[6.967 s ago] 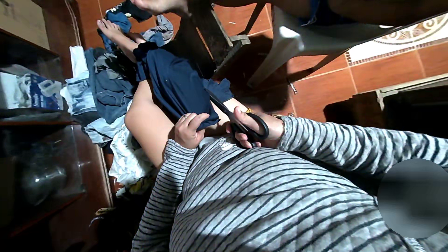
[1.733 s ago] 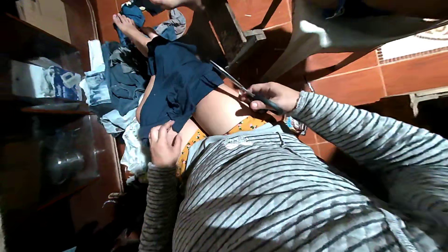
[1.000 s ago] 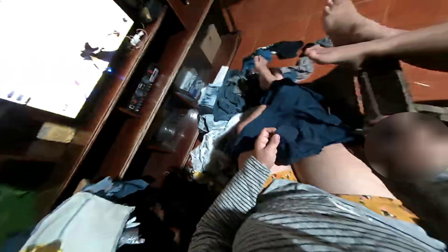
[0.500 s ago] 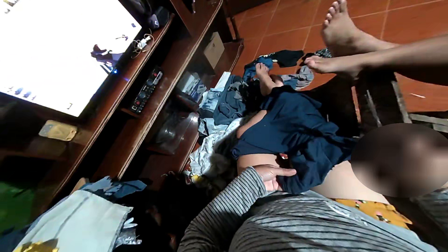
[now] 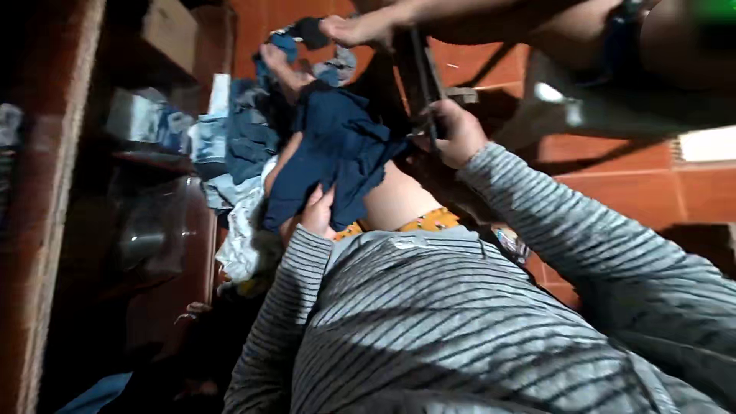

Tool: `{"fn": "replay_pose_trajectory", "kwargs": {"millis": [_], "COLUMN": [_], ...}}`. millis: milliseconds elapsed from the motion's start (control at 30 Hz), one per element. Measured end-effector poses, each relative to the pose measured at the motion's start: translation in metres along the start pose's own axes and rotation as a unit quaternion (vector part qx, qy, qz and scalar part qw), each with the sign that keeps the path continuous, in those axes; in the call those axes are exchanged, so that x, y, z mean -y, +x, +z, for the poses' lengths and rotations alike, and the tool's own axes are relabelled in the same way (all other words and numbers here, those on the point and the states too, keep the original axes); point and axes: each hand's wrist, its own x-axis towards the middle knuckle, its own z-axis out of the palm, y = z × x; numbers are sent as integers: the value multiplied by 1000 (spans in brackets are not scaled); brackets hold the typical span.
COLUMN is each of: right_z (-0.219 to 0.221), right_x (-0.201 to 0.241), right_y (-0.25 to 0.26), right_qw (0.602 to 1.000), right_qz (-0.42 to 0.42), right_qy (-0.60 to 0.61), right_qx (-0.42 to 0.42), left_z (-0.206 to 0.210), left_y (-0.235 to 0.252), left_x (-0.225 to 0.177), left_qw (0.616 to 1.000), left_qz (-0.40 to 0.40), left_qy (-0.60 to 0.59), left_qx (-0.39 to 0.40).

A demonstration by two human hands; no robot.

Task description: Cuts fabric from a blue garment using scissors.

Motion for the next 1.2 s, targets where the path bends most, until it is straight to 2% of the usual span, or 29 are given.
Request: {"fn": "replay_pose_trajectory", "kwargs": {"millis": [67,167,267,367,467,600,800,900,1067,1200], "right_z": [-3,-17,-34,-50,-58,-49,-27,-17,-9,-11], "right_x": [-16,-17,-22,-25,-28,-31,-4,3,13,10], "right_y": [-7,-42,-77,-104,-122,-125,-112,-107,-102,-103], "right_qw": [995,962,913,864,830,808,833,825,835,820], "right_qz": [-21,22,84,151,189,189,201,206,226,223], "right_qy": [67,161,231,300,335,361,321,353,336,363], "right_qx": [77,221,326,376,405,426,404,391,372,383], "left_z": [-4,-15,-7,4,10,15,13,12,12,11], "left_y": [2,2,-3,-4,-5,-13,-16,-15,-18,-22], "left_x": [5,14,11,9,10,10,16,18,22,19], "left_qw": [1000,998,994,995,998,997,996,995,995,994], "left_qz": [6,37,34,5,14,67,91,93,92,102], "left_qy": [-20,32,105,91,46,45,16,8,1,-2], "left_qx": [19,42,9,-33,-34,-6,11,16,25,22]}}
